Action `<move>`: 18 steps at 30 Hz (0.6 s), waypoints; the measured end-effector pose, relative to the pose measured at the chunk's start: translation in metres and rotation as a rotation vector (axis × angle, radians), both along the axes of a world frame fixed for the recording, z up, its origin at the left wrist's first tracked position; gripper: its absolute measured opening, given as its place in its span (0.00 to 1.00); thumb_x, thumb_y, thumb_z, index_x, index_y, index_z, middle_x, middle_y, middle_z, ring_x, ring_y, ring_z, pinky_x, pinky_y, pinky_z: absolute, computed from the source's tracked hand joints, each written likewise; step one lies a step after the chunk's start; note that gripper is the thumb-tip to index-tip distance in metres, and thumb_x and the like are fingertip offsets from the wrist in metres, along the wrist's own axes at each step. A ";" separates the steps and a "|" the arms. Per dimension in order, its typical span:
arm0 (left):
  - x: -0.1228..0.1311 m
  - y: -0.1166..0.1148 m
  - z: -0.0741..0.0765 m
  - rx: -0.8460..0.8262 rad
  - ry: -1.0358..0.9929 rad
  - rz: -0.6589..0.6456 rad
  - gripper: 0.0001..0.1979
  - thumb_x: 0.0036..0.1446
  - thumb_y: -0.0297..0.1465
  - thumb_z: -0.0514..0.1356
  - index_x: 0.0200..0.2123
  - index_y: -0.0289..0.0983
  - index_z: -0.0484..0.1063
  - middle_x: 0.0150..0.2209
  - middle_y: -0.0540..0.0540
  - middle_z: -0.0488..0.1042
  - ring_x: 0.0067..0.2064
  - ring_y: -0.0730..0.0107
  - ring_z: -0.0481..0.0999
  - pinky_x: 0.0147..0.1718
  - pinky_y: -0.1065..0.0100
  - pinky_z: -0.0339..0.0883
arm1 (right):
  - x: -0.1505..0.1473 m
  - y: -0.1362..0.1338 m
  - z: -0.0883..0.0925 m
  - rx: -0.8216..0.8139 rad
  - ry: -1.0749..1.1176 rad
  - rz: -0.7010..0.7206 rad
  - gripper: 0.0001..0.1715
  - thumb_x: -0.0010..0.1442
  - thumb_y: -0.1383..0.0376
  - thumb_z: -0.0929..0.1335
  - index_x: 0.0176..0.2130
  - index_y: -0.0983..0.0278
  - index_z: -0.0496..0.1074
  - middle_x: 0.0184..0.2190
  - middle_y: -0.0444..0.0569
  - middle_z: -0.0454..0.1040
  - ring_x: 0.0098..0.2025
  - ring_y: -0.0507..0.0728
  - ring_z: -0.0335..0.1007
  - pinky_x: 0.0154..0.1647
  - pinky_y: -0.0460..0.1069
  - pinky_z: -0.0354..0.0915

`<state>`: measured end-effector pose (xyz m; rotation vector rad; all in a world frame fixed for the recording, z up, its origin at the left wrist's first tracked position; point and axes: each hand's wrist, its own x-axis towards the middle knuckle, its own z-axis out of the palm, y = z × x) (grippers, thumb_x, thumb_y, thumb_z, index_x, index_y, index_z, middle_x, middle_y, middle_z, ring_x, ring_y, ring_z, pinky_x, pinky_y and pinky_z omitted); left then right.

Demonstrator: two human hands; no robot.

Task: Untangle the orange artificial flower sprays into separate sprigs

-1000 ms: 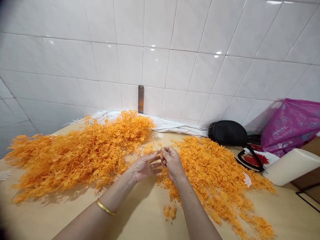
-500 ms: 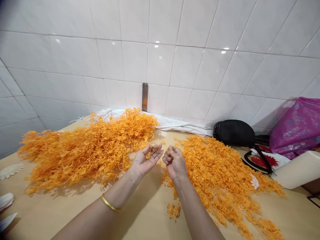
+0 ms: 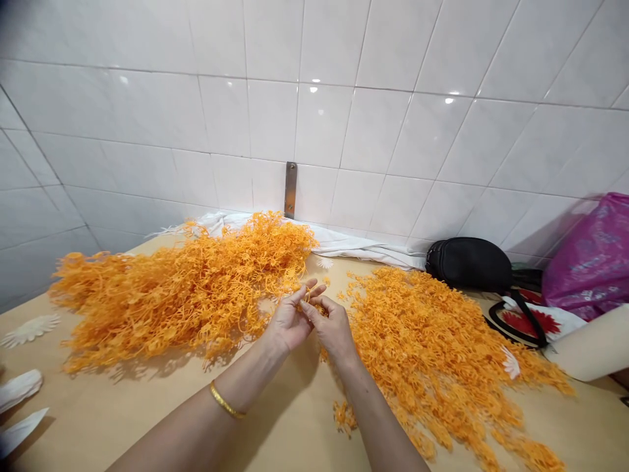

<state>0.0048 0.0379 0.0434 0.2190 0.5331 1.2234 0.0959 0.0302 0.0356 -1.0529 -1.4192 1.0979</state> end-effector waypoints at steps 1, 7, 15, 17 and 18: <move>0.001 -0.001 0.000 -0.005 -0.001 -0.013 0.10 0.51 0.28 0.55 0.38 0.37 0.68 0.36 0.48 0.72 0.29 0.76 0.69 0.30 0.72 0.61 | -0.001 0.000 -0.002 0.023 -0.014 -0.009 0.07 0.45 0.62 0.68 0.24 0.64 0.69 0.21 0.42 0.65 0.25 0.50 0.59 0.27 0.46 0.56; 0.001 -0.001 0.002 -0.009 0.023 -0.030 0.06 0.52 0.29 0.54 0.33 0.35 0.68 0.33 0.47 0.72 0.30 0.73 0.69 0.30 0.70 0.60 | 0.001 0.001 0.001 -0.055 0.079 -0.063 0.05 0.42 0.67 0.67 0.18 0.64 0.65 0.18 0.40 0.62 0.21 0.48 0.53 0.21 0.44 0.51; -0.002 0.004 -0.002 0.012 0.089 0.032 0.04 0.51 0.26 0.54 0.27 0.34 0.68 0.31 0.48 0.70 0.28 0.75 0.67 0.26 0.73 0.58 | 0.002 0.001 0.002 -0.174 0.146 -0.090 0.07 0.39 0.65 0.68 0.23 0.64 0.66 0.17 0.40 0.65 0.15 0.45 0.46 0.16 0.43 0.43; -0.005 0.005 -0.002 0.016 0.095 0.047 0.04 0.51 0.26 0.53 0.27 0.35 0.67 0.32 0.48 0.71 0.29 0.75 0.67 0.25 0.73 0.57 | 0.002 0.001 0.000 -0.167 0.083 -0.042 0.07 0.41 0.64 0.68 0.25 0.64 0.68 0.17 0.41 0.65 0.16 0.46 0.48 0.17 0.43 0.45; -0.007 0.006 -0.001 0.019 0.092 0.044 0.04 0.52 0.26 0.53 0.27 0.35 0.67 0.32 0.47 0.71 0.30 0.74 0.68 0.25 0.73 0.57 | 0.002 0.001 -0.001 -0.131 0.039 -0.014 0.06 0.43 0.63 0.67 0.25 0.64 0.69 0.19 0.42 0.66 0.17 0.47 0.51 0.18 0.43 0.47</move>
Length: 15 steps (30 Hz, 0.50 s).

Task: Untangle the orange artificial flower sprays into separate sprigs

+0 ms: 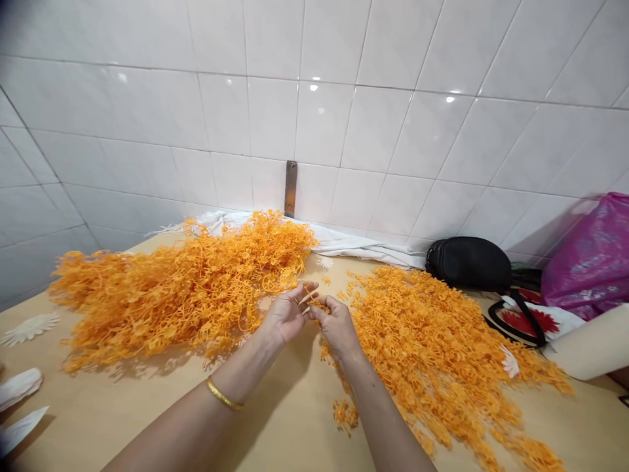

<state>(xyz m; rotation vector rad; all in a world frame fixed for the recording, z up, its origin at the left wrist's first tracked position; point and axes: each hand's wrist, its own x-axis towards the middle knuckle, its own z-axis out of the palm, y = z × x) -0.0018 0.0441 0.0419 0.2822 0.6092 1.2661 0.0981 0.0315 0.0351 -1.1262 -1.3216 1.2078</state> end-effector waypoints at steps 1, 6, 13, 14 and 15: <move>-0.002 0.001 0.001 0.001 -0.009 -0.007 0.04 0.52 0.26 0.53 0.27 0.34 0.67 0.31 0.47 0.71 0.30 0.73 0.68 0.25 0.72 0.57 | 0.000 0.000 0.000 0.055 -0.047 0.024 0.06 0.44 0.63 0.67 0.25 0.64 0.69 0.20 0.43 0.67 0.20 0.48 0.54 0.19 0.44 0.50; -0.005 0.002 0.006 0.006 -0.126 -0.008 0.06 0.53 0.27 0.52 0.26 0.33 0.66 0.26 0.46 0.70 0.31 0.71 0.71 0.29 0.70 0.61 | 0.003 -0.001 0.005 0.250 -0.263 0.079 0.08 0.50 0.61 0.64 0.25 0.64 0.68 0.21 0.43 0.65 0.25 0.51 0.57 0.26 0.45 0.54; -0.006 0.003 0.006 0.015 -0.186 -0.083 0.11 0.57 0.27 0.49 0.23 0.32 0.64 0.11 0.55 0.54 0.18 0.79 0.62 0.22 0.76 0.60 | 0.012 -0.009 0.025 0.254 -0.355 0.208 0.13 0.51 0.59 0.64 0.21 0.63 0.65 0.18 0.41 0.60 0.23 0.50 0.52 0.22 0.44 0.50; -0.008 0.003 0.006 0.015 -0.186 -0.104 0.12 0.57 0.27 0.48 0.23 0.33 0.64 0.10 0.57 0.49 0.15 0.81 0.56 0.21 0.77 0.59 | 0.015 -0.012 0.029 0.206 -0.343 0.301 0.15 0.51 0.57 0.64 0.20 0.63 0.64 0.17 0.41 0.58 0.21 0.49 0.49 0.21 0.44 0.48; -0.009 0.003 0.006 0.022 -0.185 -0.126 0.13 0.58 0.27 0.47 0.22 0.33 0.63 0.09 0.58 0.45 0.13 0.83 0.50 0.21 0.77 0.60 | 0.018 -0.014 0.033 0.155 -0.316 0.392 0.16 0.51 0.56 0.64 0.19 0.64 0.63 0.16 0.40 0.55 0.20 0.48 0.47 0.20 0.44 0.46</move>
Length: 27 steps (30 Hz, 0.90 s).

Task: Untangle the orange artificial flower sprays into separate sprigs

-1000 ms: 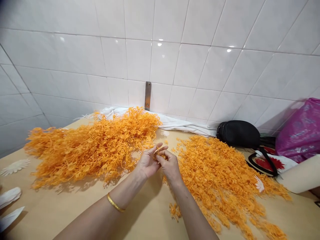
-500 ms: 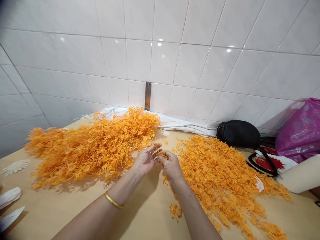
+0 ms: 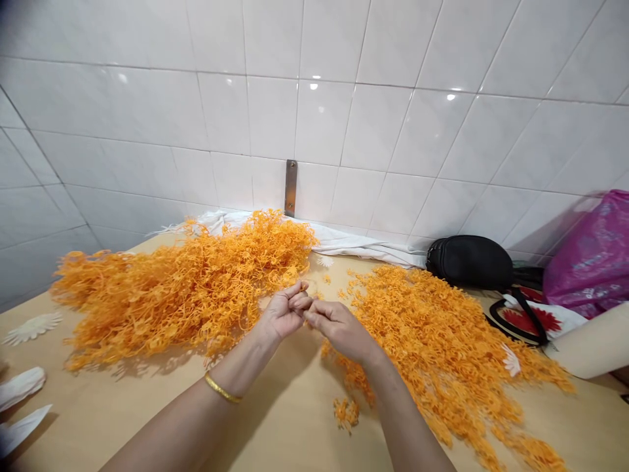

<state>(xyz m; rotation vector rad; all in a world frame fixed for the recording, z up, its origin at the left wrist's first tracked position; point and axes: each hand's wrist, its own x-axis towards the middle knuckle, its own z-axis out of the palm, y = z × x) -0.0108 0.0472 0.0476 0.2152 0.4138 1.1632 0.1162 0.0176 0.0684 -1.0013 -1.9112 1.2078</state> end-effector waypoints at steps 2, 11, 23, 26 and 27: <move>-0.001 -0.001 0.000 0.041 0.036 -0.047 0.14 0.58 0.27 0.47 0.21 0.33 0.63 0.09 0.59 0.41 0.12 0.84 0.45 0.24 0.76 0.62 | 0.008 -0.002 0.007 -0.090 0.029 0.084 0.20 0.52 0.53 0.62 0.19 0.64 0.62 0.15 0.39 0.51 0.18 0.47 0.42 0.18 0.44 0.43; 0.009 -0.011 -0.008 0.202 0.538 -0.237 0.07 0.49 0.30 0.57 0.23 0.31 0.69 0.18 0.49 0.65 0.21 0.76 0.66 0.30 0.68 0.62 | 0.052 0.017 0.001 0.499 -0.719 -0.826 0.04 0.46 0.65 0.65 0.25 0.62 0.70 0.30 0.53 0.66 0.34 0.60 0.59 0.29 0.52 0.52; 0.013 -0.015 -0.014 0.348 0.842 -0.346 0.13 0.34 0.36 0.66 0.20 0.32 0.69 0.18 0.48 0.67 0.22 0.73 0.66 0.25 0.70 0.59 | 0.015 0.017 -0.008 0.159 0.019 -0.364 0.08 0.48 0.60 0.66 0.24 0.63 0.66 0.19 0.41 0.64 0.23 0.50 0.57 0.26 0.46 0.55; 0.007 -0.009 -0.012 0.198 0.697 -0.275 0.20 0.38 0.45 0.62 0.24 0.32 0.69 0.22 0.45 0.70 0.25 0.70 0.69 0.27 0.67 0.62 | 0.016 0.016 -0.006 0.070 0.179 -0.272 0.09 0.50 0.60 0.66 0.25 0.63 0.68 0.21 0.41 0.65 0.26 0.50 0.59 0.29 0.46 0.56; 0.006 -0.007 -0.012 0.177 0.626 -0.189 0.19 0.39 0.45 0.61 0.25 0.33 0.68 0.23 0.46 0.70 0.25 0.71 0.69 0.27 0.67 0.62 | 0.015 0.016 -0.005 0.045 0.211 -0.240 0.10 0.50 0.59 0.66 0.26 0.64 0.69 0.23 0.41 0.66 0.27 0.50 0.60 0.31 0.46 0.56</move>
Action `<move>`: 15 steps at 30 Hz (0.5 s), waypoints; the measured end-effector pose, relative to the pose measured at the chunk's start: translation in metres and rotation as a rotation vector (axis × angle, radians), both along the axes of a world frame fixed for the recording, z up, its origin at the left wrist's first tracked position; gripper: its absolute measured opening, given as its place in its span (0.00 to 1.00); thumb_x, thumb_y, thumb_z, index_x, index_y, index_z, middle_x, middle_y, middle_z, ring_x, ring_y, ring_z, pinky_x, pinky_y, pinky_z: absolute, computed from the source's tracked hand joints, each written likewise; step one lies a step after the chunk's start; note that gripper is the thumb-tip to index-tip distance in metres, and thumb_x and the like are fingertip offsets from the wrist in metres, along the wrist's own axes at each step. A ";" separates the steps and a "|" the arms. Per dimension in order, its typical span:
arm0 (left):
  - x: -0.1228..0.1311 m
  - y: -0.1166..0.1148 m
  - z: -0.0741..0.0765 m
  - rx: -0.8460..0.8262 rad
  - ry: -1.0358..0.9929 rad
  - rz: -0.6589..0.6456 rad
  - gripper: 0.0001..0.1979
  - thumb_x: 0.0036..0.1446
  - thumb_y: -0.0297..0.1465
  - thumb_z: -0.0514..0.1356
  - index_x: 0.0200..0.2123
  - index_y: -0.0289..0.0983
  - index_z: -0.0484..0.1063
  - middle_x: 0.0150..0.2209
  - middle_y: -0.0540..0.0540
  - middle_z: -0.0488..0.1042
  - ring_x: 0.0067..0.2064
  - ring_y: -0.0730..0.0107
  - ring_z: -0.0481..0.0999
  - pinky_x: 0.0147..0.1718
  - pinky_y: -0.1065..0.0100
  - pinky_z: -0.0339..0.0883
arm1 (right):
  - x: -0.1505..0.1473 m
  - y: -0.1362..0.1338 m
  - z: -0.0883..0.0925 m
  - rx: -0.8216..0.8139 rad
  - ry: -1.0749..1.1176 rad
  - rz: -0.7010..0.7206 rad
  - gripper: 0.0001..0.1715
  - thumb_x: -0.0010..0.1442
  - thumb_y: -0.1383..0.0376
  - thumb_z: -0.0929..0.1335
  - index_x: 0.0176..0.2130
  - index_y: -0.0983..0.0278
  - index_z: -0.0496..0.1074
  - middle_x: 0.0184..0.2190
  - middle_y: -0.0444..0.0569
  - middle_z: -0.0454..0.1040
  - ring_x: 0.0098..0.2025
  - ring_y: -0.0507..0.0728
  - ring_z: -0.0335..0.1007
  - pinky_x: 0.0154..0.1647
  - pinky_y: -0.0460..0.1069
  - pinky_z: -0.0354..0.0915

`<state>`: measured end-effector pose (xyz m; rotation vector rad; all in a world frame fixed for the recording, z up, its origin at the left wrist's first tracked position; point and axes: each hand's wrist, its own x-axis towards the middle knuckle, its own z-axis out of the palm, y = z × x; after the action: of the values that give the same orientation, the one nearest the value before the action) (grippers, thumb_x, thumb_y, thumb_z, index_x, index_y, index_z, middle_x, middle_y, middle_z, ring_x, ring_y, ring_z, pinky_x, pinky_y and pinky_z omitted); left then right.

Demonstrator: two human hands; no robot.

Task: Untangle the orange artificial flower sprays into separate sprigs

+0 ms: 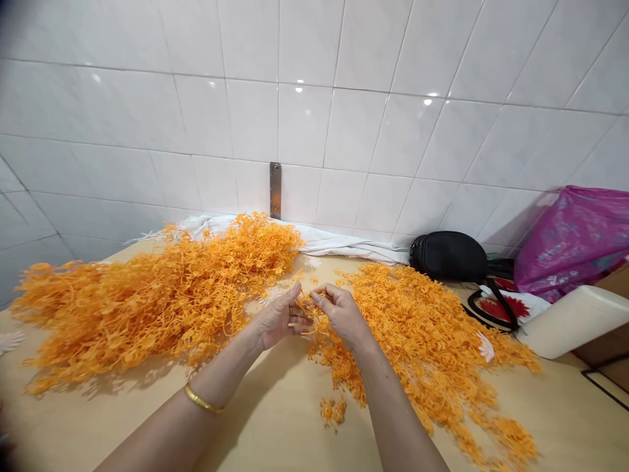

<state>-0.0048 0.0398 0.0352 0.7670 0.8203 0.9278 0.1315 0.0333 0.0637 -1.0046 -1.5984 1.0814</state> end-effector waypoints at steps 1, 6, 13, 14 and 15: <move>0.000 0.002 0.000 0.012 -0.072 0.081 0.17 0.39 0.42 0.62 0.26 0.33 0.68 0.24 0.47 0.70 0.25 0.72 0.69 0.28 0.68 0.63 | -0.001 -0.001 0.001 -0.015 0.023 0.026 0.10 0.50 0.59 0.66 0.27 0.64 0.69 0.24 0.42 0.67 0.28 0.51 0.60 0.32 0.46 0.56; 0.000 0.007 0.003 0.035 -0.234 0.265 0.06 0.44 0.28 0.61 0.24 0.33 0.65 0.21 0.49 0.70 0.25 0.74 0.70 0.29 0.70 0.63 | 0.000 0.001 0.000 -0.082 0.189 -0.103 0.11 0.44 0.58 0.70 0.23 0.63 0.70 0.20 0.40 0.65 0.25 0.49 0.57 0.28 0.45 0.54; 0.004 0.000 0.012 -0.099 -0.442 0.197 0.11 0.48 0.37 0.58 0.26 0.33 0.64 0.22 0.47 0.69 0.27 0.71 0.71 0.33 0.65 0.65 | -0.001 0.009 -0.011 -0.191 0.455 -0.334 0.14 0.36 0.60 0.73 0.22 0.64 0.68 0.21 0.40 0.64 0.25 0.48 0.58 0.27 0.44 0.53; 0.006 -0.002 0.012 -0.117 -0.451 0.155 0.14 0.46 0.40 0.59 0.27 0.33 0.65 0.24 0.46 0.69 0.28 0.69 0.72 0.34 0.64 0.65 | -0.003 0.009 -0.013 -0.176 0.459 -0.351 0.14 0.36 0.59 0.72 0.22 0.64 0.67 0.21 0.39 0.64 0.24 0.48 0.57 0.26 0.44 0.53; 0.007 -0.003 0.011 -0.130 -0.448 0.119 0.16 0.45 0.41 0.60 0.28 0.33 0.65 0.25 0.46 0.70 0.29 0.69 0.72 0.34 0.64 0.66 | -0.006 0.009 -0.015 -0.158 0.460 -0.361 0.14 0.37 0.59 0.72 0.22 0.63 0.67 0.20 0.39 0.64 0.24 0.48 0.57 0.26 0.44 0.53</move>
<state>0.0021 0.0366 0.0459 0.3769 0.5280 1.0902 0.1256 0.0424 0.0485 -1.0103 -0.9340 1.0976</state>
